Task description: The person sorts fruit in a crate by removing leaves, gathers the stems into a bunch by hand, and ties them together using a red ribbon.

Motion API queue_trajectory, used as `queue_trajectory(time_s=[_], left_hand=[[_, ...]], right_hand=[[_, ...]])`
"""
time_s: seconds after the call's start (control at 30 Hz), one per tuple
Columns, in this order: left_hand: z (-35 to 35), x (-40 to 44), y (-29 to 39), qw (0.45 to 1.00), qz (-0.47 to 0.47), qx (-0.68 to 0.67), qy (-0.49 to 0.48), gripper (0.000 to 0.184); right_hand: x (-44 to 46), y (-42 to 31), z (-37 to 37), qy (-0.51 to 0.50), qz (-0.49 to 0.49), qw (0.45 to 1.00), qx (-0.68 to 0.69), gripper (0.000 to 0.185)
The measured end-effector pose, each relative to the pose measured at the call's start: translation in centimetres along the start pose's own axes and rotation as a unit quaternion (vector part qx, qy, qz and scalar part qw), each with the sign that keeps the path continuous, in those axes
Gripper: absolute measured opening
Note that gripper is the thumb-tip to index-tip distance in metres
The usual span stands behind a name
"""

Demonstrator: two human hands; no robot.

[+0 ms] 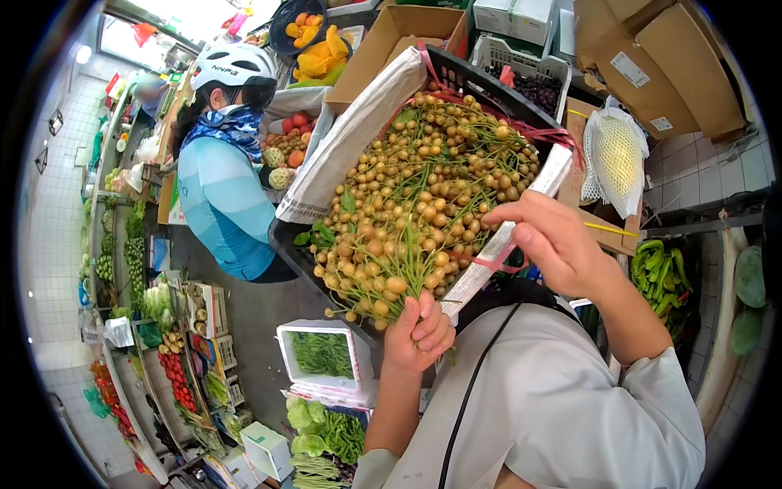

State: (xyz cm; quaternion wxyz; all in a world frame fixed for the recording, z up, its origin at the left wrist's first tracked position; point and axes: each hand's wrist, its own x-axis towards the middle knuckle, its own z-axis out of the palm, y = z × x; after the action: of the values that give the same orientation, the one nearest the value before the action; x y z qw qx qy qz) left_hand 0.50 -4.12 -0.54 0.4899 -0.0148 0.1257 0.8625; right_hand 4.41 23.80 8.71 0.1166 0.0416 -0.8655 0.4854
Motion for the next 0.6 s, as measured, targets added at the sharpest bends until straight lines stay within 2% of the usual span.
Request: queue_trajectory(time_s=[0.03,0.1,0.13,0.27,0.33,0.37,0.4,0.47,0.53,0.6], left_hand=[[0.3,0.0,-0.1,1.0,0.004,0.015,0.008,0.034],[1.1,0.4,0.1,0.999,0.0,0.033,0.014,0.034],[2.0,0.5,0.1,0.999,0.006,0.037,0.024,0.034],[5.8,1.7,0.6,0.996,0.025,0.076,0.045,0.034],[6.5,2.8,0.7,0.997,0.019,0.079,0.0,0.032],[7.6,3.4,0.6,0.991,0.02,0.129,0.029,0.031],[8.3,3.7,0.5,0.982,0.022,0.178,0.058,0.03],[7.8,4.6,0.2,0.976,0.007,0.214,0.049,0.028],[7.8,5.3,0.0,0.962,-0.029,0.263,0.065,0.028],[7.9,5.8,0.1,0.95,-0.06,0.297,0.075,0.029]], right_hand=[[-0.1,-0.2,-0.4,0.005,0.002,1.0,0.0,0.02],[-0.1,-1.0,-1.2,-0.038,0.09,0.99,0.1,0.024],[-0.4,-1.0,-1.2,-0.032,0.094,0.99,0.099,0.024],[-0.8,-1.0,-1.3,-0.006,0.045,0.995,0.093,0.023],[-0.9,-1.7,-1.9,-0.021,0.064,0.99,0.125,0.021],[-1.0,-1.3,-1.5,0.002,0.009,0.991,0.13,0.021],[-1.0,-1.6,-1.7,0.007,0.009,0.991,0.131,0.021],[-0.8,-2.1,-2.2,-0.039,-0.001,0.976,0.216,0.02],[-0.7,-2.3,-1.8,0.015,-0.028,0.962,0.272,0.018],[-0.4,-3.0,-2.4,0.086,0.008,0.919,0.384,0.015]])
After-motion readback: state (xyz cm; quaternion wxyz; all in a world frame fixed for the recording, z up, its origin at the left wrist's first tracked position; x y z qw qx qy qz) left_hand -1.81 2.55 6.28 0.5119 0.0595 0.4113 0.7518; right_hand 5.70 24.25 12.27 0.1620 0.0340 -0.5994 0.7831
